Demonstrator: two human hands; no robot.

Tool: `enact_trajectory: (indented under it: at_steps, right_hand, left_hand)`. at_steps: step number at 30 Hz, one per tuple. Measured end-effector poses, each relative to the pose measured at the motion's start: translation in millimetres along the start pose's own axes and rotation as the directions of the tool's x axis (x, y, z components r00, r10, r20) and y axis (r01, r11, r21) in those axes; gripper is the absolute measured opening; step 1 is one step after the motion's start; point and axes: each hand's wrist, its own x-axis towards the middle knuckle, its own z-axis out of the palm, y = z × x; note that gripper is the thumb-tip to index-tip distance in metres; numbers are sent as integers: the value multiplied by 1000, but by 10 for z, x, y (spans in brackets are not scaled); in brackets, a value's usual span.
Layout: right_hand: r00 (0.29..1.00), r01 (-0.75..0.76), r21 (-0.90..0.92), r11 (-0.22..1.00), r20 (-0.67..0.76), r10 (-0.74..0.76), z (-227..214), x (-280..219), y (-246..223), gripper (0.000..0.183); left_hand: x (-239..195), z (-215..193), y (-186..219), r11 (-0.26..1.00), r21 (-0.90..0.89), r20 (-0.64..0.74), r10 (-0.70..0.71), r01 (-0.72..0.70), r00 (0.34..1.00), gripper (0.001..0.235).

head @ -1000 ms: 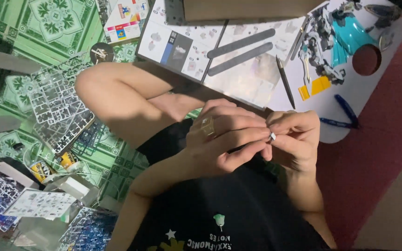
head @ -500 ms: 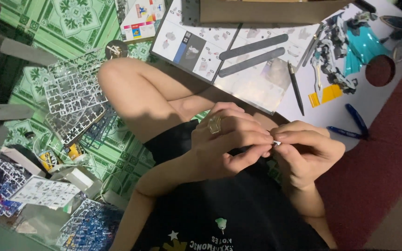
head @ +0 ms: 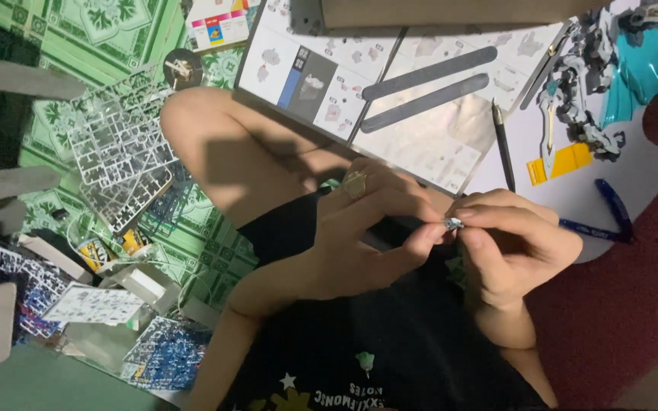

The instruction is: The person assembles a small plastic model kit by hand, using a hobby knife to trim parts and a sanding stick to smooth edges. They reference an instruction manual and place finished pieces into a cardboard box.

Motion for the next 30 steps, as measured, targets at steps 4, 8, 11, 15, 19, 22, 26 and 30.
enact_trajectory:
  at_steps: [4,8,11,15,19,22,26,30]
  right_hand:
    - [1000,-8,-57,998,-24,7,-34,50,51,15]
    - [998,18,-71,997,-56,-22,-28,102,102,14]
    - [997,35,-106,994,-66,-42,-2,158,107,14]
    - [992,104,-195,975,-55,-117,8,201,169,16]
    - [995,95,-215,972,1,-97,4,298,189,12]
    - [998,-16,-87,996,58,21,-5,376,188,13]
    - [985,-120,-123,985,110,133,66,514,101,13]
    - [980,-92,-193,977,156,124,111,586,80,16]
  left_hand:
    - [60,16,-111,1000,9,57,-24,24,998,19]
    - [119,50,-211,1000,-10,61,-16,17,998,19]
    - [103,84,-320,999,-47,58,-10,13,998,25]
    - [121,74,-434,998,-50,75,30,-26,997,33]
    - [122,22,-531,998,-64,100,17,-11,995,33]
    - [117,9,-569,986,-152,68,-54,63,996,32]
    - [204,-107,-513,980,-28,128,-193,198,973,21]
    - [297,-219,-447,974,46,193,-225,221,955,12]
